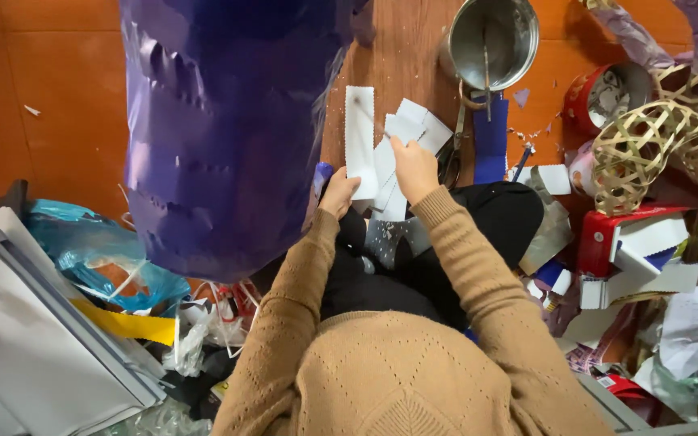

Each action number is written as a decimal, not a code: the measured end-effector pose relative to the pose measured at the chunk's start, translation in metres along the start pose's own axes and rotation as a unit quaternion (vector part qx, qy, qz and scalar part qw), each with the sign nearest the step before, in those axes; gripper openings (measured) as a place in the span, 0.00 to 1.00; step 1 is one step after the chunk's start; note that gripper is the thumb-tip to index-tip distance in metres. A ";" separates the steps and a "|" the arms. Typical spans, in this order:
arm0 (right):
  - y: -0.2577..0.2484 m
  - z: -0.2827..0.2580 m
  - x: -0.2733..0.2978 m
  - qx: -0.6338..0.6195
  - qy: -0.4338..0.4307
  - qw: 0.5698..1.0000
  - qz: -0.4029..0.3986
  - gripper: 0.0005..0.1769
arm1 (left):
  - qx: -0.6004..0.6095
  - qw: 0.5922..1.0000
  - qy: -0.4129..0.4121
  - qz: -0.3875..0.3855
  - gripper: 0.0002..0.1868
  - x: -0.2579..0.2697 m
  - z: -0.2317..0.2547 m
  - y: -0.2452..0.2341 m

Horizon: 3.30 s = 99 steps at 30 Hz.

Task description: Applying paper strips and tape to a giraffe sculpture

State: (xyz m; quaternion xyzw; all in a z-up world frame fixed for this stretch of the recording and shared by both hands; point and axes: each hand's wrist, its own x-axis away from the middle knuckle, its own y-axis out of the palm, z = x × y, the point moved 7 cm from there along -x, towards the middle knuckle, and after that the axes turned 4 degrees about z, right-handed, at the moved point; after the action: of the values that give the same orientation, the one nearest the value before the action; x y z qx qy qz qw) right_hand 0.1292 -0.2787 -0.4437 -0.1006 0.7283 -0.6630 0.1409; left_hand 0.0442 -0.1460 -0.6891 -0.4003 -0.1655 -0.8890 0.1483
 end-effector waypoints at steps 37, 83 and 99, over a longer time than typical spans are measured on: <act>0.013 0.001 -0.001 -0.230 0.111 0.961 -0.107 0.28 | 0.047 0.993 -0.076 -0.078 0.26 0.055 0.056 0.031; -0.303 -0.023 0.015 -0.591 -0.183 0.785 0.038 0.13 | -0.340 0.676 0.652 0.054 0.09 0.429 0.350 0.093; -0.498 -0.065 -0.089 -0.552 -0.232 0.752 0.274 0.04 | 0.199 0.777 0.593 -0.071 0.04 0.524 0.593 -0.054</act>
State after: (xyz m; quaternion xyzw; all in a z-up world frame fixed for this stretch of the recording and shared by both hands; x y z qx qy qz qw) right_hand 0.1708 -0.2379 0.0627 -0.1081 0.9088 -0.0347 0.4015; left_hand 0.0828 0.0783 0.0705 0.2574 -0.2461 -0.9058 0.2297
